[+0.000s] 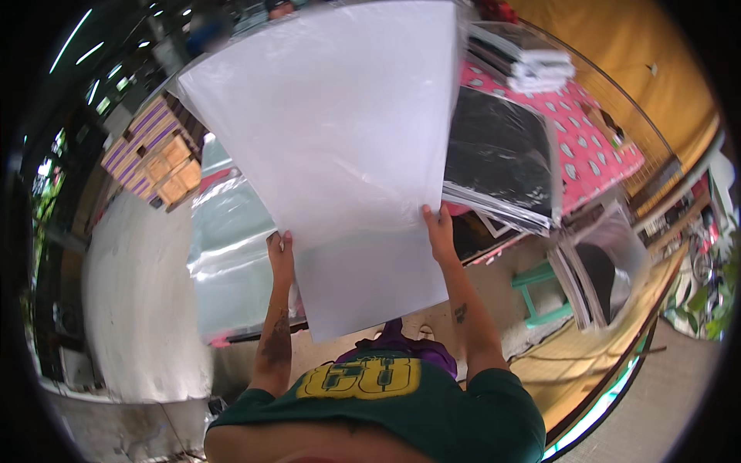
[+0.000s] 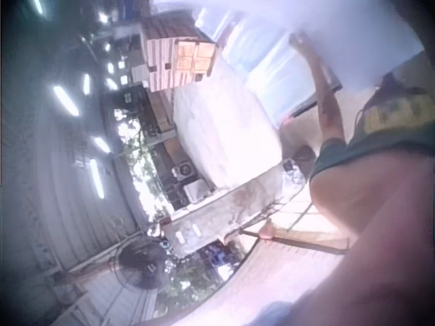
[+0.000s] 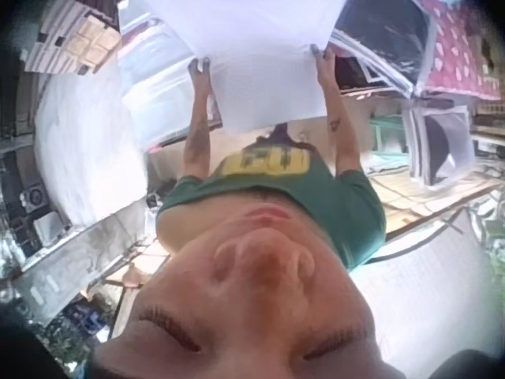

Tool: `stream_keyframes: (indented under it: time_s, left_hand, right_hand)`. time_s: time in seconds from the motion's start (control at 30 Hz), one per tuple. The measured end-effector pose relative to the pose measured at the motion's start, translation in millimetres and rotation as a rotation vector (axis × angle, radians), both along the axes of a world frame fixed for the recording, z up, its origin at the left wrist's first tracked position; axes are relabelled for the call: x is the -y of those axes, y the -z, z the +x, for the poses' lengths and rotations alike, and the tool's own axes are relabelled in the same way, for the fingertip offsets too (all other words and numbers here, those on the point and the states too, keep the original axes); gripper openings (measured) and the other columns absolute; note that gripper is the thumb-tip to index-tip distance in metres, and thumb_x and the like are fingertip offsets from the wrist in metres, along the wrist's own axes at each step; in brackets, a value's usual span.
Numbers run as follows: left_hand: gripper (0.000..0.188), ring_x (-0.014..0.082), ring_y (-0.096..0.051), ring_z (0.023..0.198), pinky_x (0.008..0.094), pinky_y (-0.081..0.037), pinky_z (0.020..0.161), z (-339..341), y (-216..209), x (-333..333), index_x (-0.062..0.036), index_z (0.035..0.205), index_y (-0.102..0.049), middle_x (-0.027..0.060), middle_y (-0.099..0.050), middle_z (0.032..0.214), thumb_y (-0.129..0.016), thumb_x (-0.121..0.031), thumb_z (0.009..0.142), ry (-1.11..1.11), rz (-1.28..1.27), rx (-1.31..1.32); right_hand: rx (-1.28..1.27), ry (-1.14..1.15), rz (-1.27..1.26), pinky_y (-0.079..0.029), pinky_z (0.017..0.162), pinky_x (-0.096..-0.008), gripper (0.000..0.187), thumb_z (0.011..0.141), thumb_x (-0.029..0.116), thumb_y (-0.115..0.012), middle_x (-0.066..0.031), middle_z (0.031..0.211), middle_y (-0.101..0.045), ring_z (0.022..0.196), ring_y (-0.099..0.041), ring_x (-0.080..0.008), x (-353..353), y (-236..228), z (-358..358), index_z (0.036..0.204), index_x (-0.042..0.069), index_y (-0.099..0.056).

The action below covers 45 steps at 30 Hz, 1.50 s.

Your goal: The person packages black squares of material by placing them into clear plastic bags by hand and then stacking the bagged items onto a pile.

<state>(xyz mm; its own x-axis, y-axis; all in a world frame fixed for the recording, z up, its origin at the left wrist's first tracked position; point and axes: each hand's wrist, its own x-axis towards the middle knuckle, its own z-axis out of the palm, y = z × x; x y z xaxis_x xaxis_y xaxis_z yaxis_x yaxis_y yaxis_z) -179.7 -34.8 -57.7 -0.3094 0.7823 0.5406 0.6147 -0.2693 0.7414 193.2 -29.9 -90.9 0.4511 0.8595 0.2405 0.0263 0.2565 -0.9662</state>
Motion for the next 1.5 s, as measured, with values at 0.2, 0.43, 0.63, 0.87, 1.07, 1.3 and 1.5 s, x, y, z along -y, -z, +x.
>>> stream_keyframes:
  time_s: [0.2,0.43,0.63,0.87,1.07,1.3,1.5]
  left_hand:
    - [0.028,0.0061,-0.034,0.060,0.0222,-0.033,0.055,121.8,-92.5,-27.7,-0.0045,0.080,-0.050,-0.0046,-0.037,0.066,-0.053,-0.030,0.091,0.544,-0.377,0.468]
    - [0.023,0.0077,-0.048,0.059,0.0208,-0.041,0.044,287.8,-106.7,-105.1,-0.0046,0.083,-0.055,-0.0005,-0.050,0.069,-0.054,-0.027,0.090,0.728,-0.537,0.749]
    - [0.014,0.0139,-0.055,0.064,0.0263,-0.052,0.052,336.0,-54.0,-138.7,0.0007,0.088,-0.055,0.0056,-0.055,0.079,-0.057,-0.013,0.087,0.663,-0.638,1.030]
    - [0.026,0.0177,-0.061,0.072,0.0286,-0.053,0.073,248.5,-26.2,-54.0,0.0052,0.106,-0.055,0.0095,-0.060,0.089,-0.059,-0.009,0.085,0.431,-0.544,0.701]
    - [0.027,0.0198,-0.063,0.074,0.0287,-0.050,0.067,-57.6,14.6,43.6,-0.0032,0.091,-0.063,0.0098,-0.065,0.084,-0.073,-0.022,0.074,0.026,-0.267,-0.063]
    - [0.021,0.0203,-0.057,0.056,0.0339,-0.044,0.053,-158.4,19.1,109.9,0.0001,0.084,-0.058,0.0128,-0.056,0.058,-0.058,-0.021,0.086,-0.179,-0.299,-0.203]
    - [0.032,0.0129,-0.055,0.088,0.0285,-0.051,0.068,-43.4,-93.4,107.3,0.0000,0.103,-0.059,0.0062,-0.056,0.100,-0.055,-0.029,0.089,0.610,-0.567,0.651]
  right_hand:
    - [-0.183,0.262,0.015,-0.039,0.068,-0.0214,0.024,0.088,0.026,-0.061,0.0003,0.084,-0.059,0.074,-0.048,-0.0070,25.9,-81.3,137.9,0.096,0.003,-0.060]
    - [-0.157,0.436,-0.061,-0.041,0.068,-0.0250,0.027,0.084,0.023,-0.065,-0.0027,0.081,-0.059,0.072,-0.050,-0.0115,32.0,-112.8,282.7,0.092,-0.003,-0.061]
    - [0.238,0.401,-0.095,-0.044,0.078,-0.0297,0.041,0.082,0.020,-0.064,-0.0148,0.100,-0.060,0.088,-0.056,-0.0176,27.4,-84.9,330.0,0.112,-0.007,-0.056]
    - [0.996,0.797,-0.313,-0.038,0.090,-0.0473,0.047,0.075,0.033,-0.067,-0.0227,0.116,-0.047,0.109,-0.045,-0.0391,44.4,-71.7,256.0,0.114,0.009,-0.058]
    - [0.877,0.491,0.020,-0.036,0.092,-0.0438,0.036,0.080,0.017,-0.064,-0.0211,0.118,-0.044,0.108,-0.044,-0.0363,53.9,-75.1,153.9,0.113,0.005,-0.056]
    - [0.529,-0.208,0.052,-0.044,0.079,-0.0326,0.024,0.083,0.007,-0.061,-0.0099,0.100,-0.058,0.093,-0.054,-0.0216,32.8,-61.1,-47.0,0.106,0.003,-0.057]
    - [-0.278,-1.235,-0.311,-0.043,0.090,-0.0318,0.045,0.085,0.016,-0.062,-0.0054,0.110,-0.056,0.101,-0.054,-0.0162,91.2,-60.5,-238.2,0.125,0.004,-0.046]
